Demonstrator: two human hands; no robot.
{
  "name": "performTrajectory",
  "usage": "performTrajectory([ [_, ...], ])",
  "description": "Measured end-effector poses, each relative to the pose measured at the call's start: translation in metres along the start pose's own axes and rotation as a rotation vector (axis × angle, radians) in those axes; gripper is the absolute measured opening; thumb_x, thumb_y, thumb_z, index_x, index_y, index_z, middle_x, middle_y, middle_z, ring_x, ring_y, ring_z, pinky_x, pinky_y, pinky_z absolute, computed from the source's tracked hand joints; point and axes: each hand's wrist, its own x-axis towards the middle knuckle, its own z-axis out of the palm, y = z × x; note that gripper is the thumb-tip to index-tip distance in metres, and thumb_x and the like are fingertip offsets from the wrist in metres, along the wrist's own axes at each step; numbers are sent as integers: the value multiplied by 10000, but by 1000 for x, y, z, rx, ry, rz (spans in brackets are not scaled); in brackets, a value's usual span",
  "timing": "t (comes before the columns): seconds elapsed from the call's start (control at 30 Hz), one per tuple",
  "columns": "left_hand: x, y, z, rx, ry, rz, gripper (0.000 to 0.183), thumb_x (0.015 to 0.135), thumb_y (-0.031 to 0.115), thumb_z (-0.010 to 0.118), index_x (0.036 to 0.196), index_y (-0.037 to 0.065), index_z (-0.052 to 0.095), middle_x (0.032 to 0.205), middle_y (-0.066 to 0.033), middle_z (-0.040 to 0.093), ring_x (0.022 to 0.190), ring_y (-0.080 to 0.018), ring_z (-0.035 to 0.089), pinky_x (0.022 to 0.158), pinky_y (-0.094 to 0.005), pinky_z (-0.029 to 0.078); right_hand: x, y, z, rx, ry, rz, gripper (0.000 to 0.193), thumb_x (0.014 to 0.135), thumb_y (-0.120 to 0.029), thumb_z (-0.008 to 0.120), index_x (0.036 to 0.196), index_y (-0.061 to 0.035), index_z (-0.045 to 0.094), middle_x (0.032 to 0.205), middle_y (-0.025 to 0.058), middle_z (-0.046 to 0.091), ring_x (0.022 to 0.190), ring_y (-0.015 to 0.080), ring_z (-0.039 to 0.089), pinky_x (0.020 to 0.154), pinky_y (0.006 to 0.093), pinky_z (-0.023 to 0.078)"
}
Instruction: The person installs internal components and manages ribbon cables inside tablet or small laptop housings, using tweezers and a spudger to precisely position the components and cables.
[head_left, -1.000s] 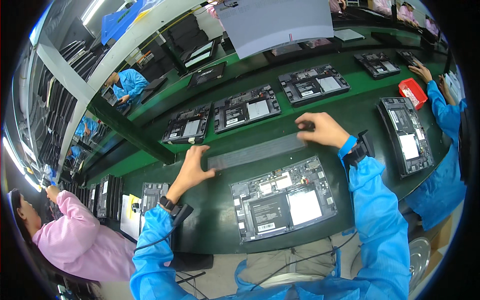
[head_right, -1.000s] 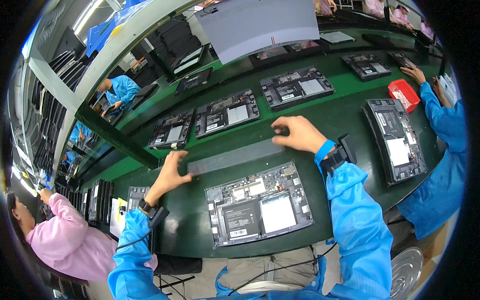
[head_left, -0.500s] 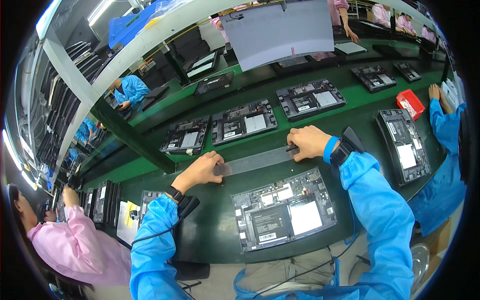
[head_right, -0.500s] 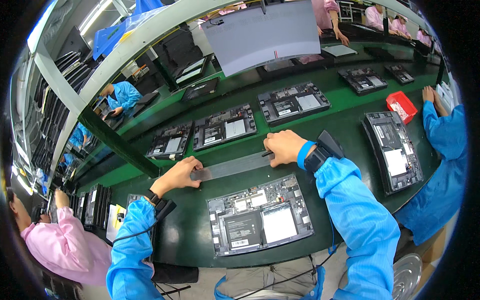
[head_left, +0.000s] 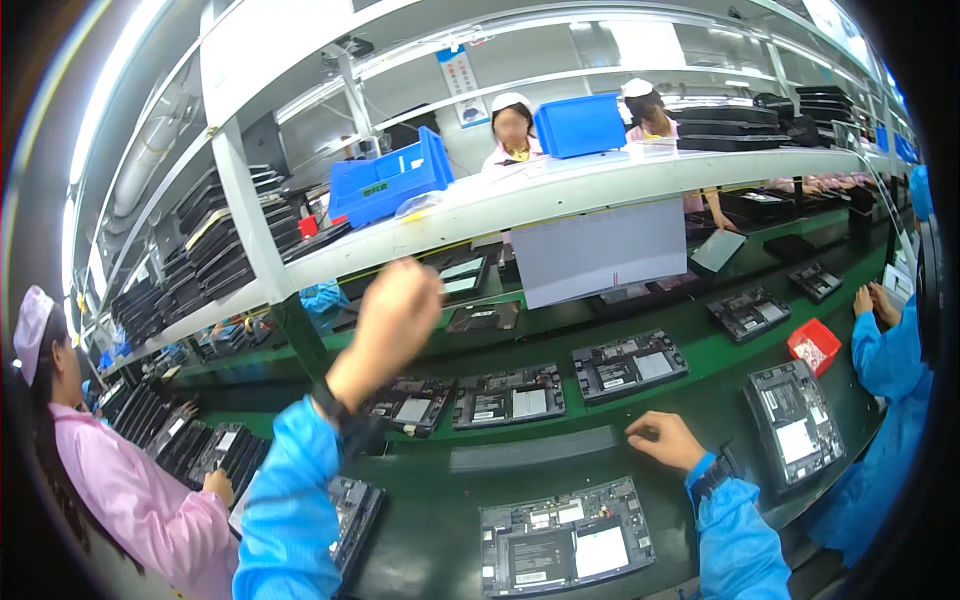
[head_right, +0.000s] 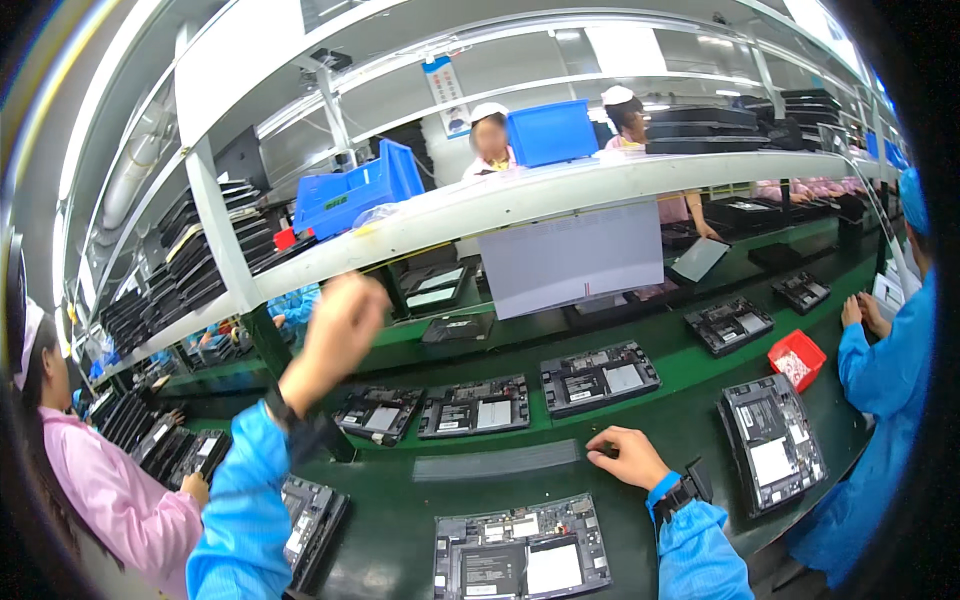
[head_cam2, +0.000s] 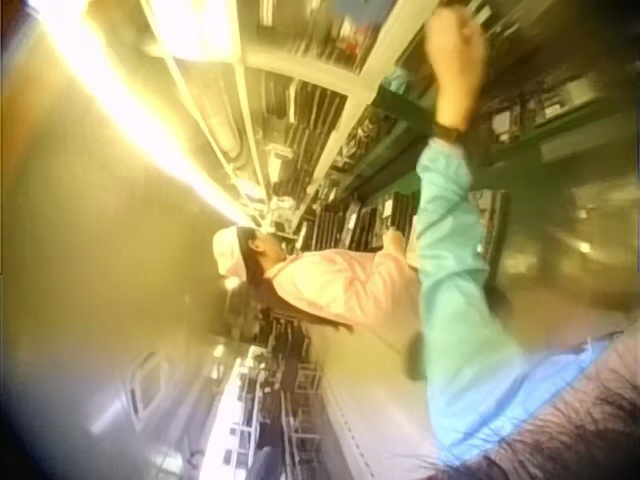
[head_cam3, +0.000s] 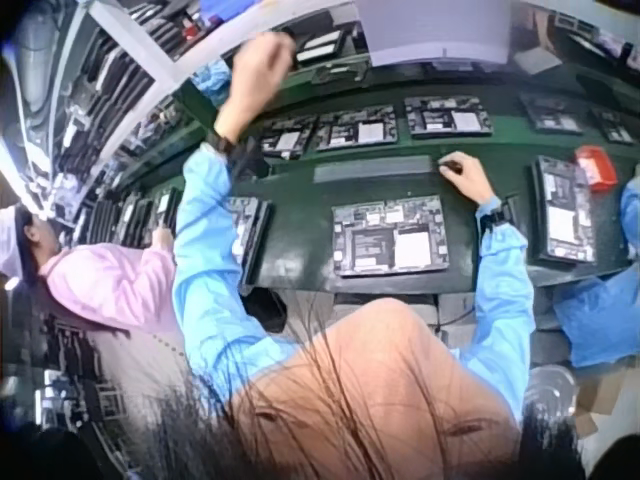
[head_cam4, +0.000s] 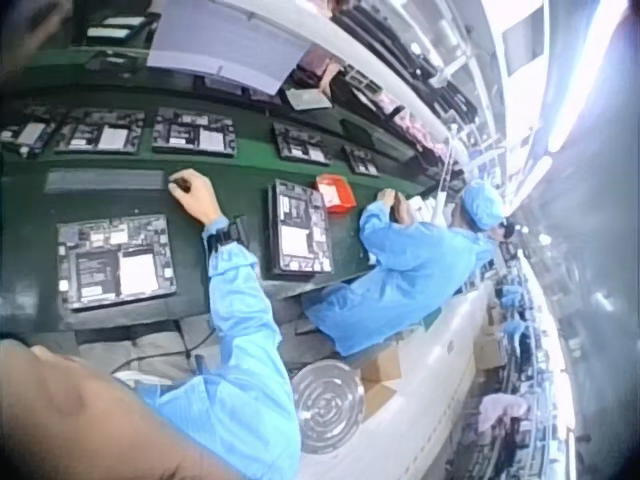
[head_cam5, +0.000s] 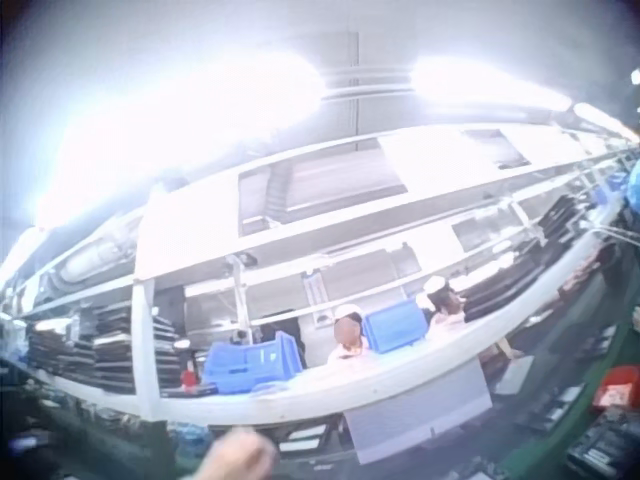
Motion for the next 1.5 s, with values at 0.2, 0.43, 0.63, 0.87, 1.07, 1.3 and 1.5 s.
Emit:
performTrajectory([
  [0.2, 71, -87, -34, 256, -198, 47, 184, 916, 146, 760, 1076, 56, 746, 1017, -105, 697, 960, -311, 600, 869, -413, 493, 4, 7, -3, 82, 97, -15, 199, 892, -182, 774, 1033, -41, 771, 979, 108, 738, 888, 269, 716, 793, 376, 569],
  [0.43, 100, -71, -42, 384, -99, 20, 101, 775, 145, 839, 777, 103, 747, 803, -29, 699, 841, -259, 586, 802, -391, 476, -10, -3, -10, -53, 66, -29, 182, 878, -199, 771, 991, -57, 766, 961, 103, 732, 864, 289, 707, 766, 389, 565],
  [0.63, 108, -107, -68, 104, -300, -198, 178, 840, 181, 819, 948, 41, 799, 834, -91, 763, 705, -159, 678, 664, -330, 524, -8, -10, -15, -32, 51, -86, 147, 858, -135, 767, 960, -30, 755, 927, 133, 739, 864, 305, 721, 767, 387, 563],
  [0.87, 107, -72, -134, 574, 364, -219, 222, 953, 270, 786, 986, 51, 764, 907, -65, 785, 791, -135, 731, 732, -295, 544, -14, 6, -27, 182, 225, 71, 149, 945, -111, 751, 988, 32, 755, 875, 77, 746, 775, 112, 667, 720, 287, 529],
  [1.07, 12, 118, -179, 195, -38, 45, 64, 945, 60, 702, 909, 35, 749, 854, -75, 745, 808, -168, 700, 760, -329, 556, -62, -78, -53, 119, 564, 5, 78, 950, -64, 740, 986, 6, 746, 951, 48, 729, 768, 54, 621, 653, 221, 470],
  [1.3, -105, 229, -136, -962, -585, 235, 203, 928, 108, 666, 979, -34, 801, 911, -128, 793, 848, -231, 750, 746, -342, 603, -112, -250, -7, -76, -247, -705, 421, 881, -408, 806, 1206, -146, 751, 1175, 38, 751, 787, 128, 736, 570, 245, 544],
  [1.5, -196, 190, -113, -1216, -45, -658, 36, 855, 0, 766, 821, -8, 775, 768, -121, 767, 682, -209, 735, 661, -315, 580, -86, -201, -4, -179, -559, -199, 215, 793, -116, 730, 998, -81, 787, 933, 89, 774, 799, 287, 748, 720, 401, 594],
])
